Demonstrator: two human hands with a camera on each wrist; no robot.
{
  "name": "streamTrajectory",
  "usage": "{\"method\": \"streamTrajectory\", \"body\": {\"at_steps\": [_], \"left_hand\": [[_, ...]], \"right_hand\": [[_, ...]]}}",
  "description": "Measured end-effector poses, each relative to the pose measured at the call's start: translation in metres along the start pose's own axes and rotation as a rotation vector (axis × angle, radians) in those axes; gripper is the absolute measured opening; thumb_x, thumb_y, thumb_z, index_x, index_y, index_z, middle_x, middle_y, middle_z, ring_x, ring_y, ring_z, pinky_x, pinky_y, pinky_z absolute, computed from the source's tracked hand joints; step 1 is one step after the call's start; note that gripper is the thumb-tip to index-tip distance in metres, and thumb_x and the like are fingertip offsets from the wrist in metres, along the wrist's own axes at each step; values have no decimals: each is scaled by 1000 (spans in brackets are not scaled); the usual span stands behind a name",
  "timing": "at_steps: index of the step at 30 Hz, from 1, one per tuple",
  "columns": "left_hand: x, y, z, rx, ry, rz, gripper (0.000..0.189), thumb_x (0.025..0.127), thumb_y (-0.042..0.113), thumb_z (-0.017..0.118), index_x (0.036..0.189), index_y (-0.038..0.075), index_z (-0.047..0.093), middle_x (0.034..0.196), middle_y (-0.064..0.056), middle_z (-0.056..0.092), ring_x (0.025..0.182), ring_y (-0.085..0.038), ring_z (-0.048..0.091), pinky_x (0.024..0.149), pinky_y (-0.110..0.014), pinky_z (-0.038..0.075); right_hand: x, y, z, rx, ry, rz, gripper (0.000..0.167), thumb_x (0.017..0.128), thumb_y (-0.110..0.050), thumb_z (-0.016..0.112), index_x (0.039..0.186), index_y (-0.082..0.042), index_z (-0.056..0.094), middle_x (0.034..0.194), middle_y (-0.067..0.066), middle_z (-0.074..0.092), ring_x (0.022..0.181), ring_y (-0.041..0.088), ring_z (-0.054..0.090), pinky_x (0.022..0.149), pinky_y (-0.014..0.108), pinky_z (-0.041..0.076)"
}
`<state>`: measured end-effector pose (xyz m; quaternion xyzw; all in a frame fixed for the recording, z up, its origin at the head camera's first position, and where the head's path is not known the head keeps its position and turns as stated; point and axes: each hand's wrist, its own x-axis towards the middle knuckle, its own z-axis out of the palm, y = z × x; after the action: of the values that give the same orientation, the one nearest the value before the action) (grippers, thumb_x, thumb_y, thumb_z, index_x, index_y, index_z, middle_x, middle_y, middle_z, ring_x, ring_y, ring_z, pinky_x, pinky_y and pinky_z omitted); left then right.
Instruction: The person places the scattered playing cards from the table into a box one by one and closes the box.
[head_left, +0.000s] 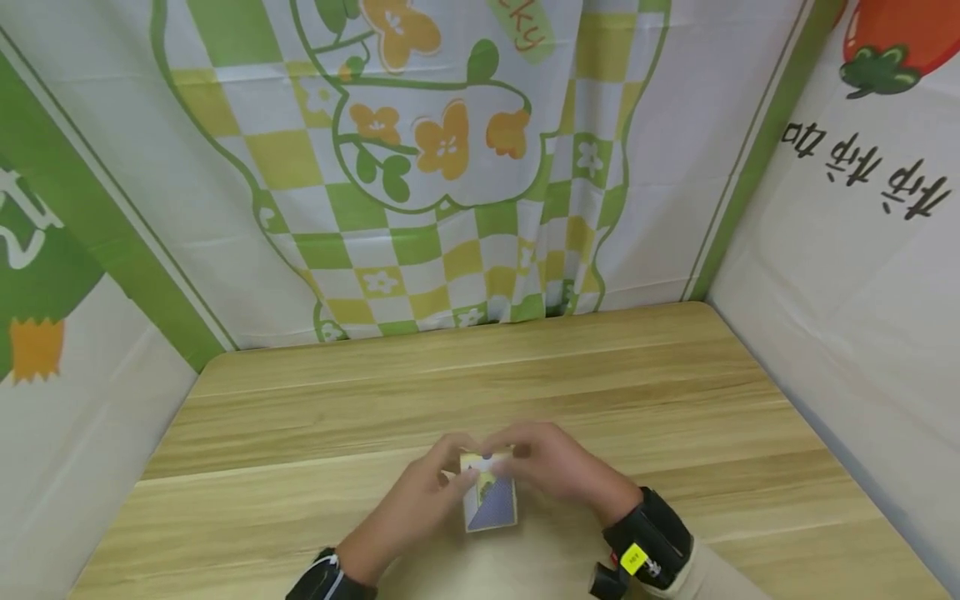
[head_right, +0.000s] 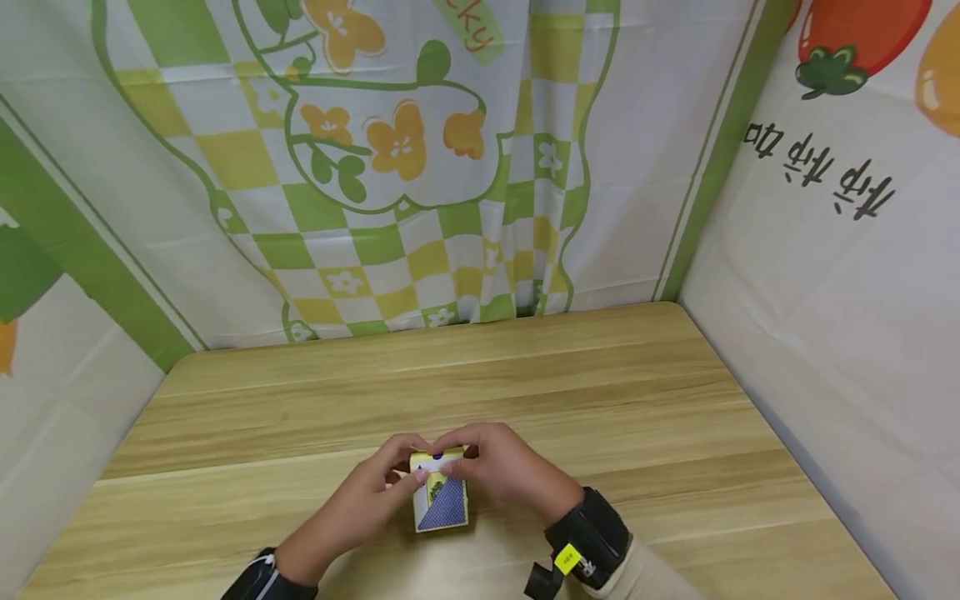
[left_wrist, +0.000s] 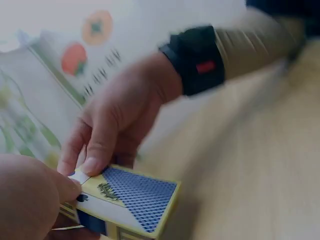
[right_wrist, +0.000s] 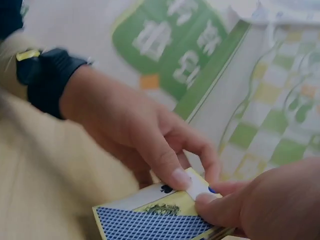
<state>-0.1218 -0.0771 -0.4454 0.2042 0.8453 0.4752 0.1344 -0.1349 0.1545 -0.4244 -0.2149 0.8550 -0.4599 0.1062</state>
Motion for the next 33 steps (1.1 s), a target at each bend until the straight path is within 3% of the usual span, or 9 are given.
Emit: {"method": "streamTrajectory", "body": {"at_steps": [4,9,13,16,19,22,24,27,33], "left_hand": [[12,-25,8,111,57,8,20,102,35,59,121,27,61,119,-7,63,101,-26,65,83,-49,55],[17,-40,14,261,140,83,25,97,24,66,119,12,66,119,-5,67,115,-28,59,99,-53,49],[11,-38,10,329,81,158,31,96,24,69,123,10,65,129,-8,65,122,-28,58,103,-50,48],[1,-31,4,384,-11,290,23,90,25,75,108,15,67,114,1,67,106,-16,62,95,-38,53],[-8,-27,3,456,-82,404,17,86,25,78,96,19,66,105,8,62,94,-5,57,85,-27,53],[-6,-27,9,523,-87,428,13,92,28,73,98,20,66,114,9,60,98,-3,58,89,-24,53],[5,-28,14,538,-69,399,15,96,28,69,106,18,66,123,6,60,105,-7,61,93,-28,53],[35,-29,21,539,-42,343,20,98,29,66,114,17,65,131,1,60,114,-15,62,99,-36,53],[130,-34,34,446,36,278,28,100,27,64,124,13,63,149,-8,53,136,-25,51,114,-42,40]], "right_hand": [[10,24,17,-53,13,49,17,96,-21,70,111,-26,75,115,-10,71,95,10,61,81,32,52],[11,37,32,-235,46,-52,16,94,-19,72,109,-16,74,109,-4,71,99,12,63,88,32,54],[-1,30,33,-491,35,-159,26,91,-26,75,114,-13,73,115,-1,69,109,17,63,96,37,52],[-15,24,33,-627,-4,-224,35,84,-33,82,114,-16,73,122,0,68,115,18,61,99,38,51],[-25,25,33,-688,-39,-284,39,79,-36,85,112,-19,73,124,0,67,117,17,61,99,37,51],[-27,31,29,-710,-26,-293,36,83,-34,81,115,-20,71,126,-2,67,118,17,61,99,39,52],[-25,38,23,-681,4,-252,34,89,-30,77,120,-19,71,130,0,66,123,19,60,101,41,50],[-16,53,10,-618,79,-159,35,93,-24,73,126,-13,69,134,8,63,123,25,59,101,44,51],[23,89,-29,-531,257,43,39,99,-18,66,135,-3,62,138,19,57,125,34,57,103,49,49]]}}
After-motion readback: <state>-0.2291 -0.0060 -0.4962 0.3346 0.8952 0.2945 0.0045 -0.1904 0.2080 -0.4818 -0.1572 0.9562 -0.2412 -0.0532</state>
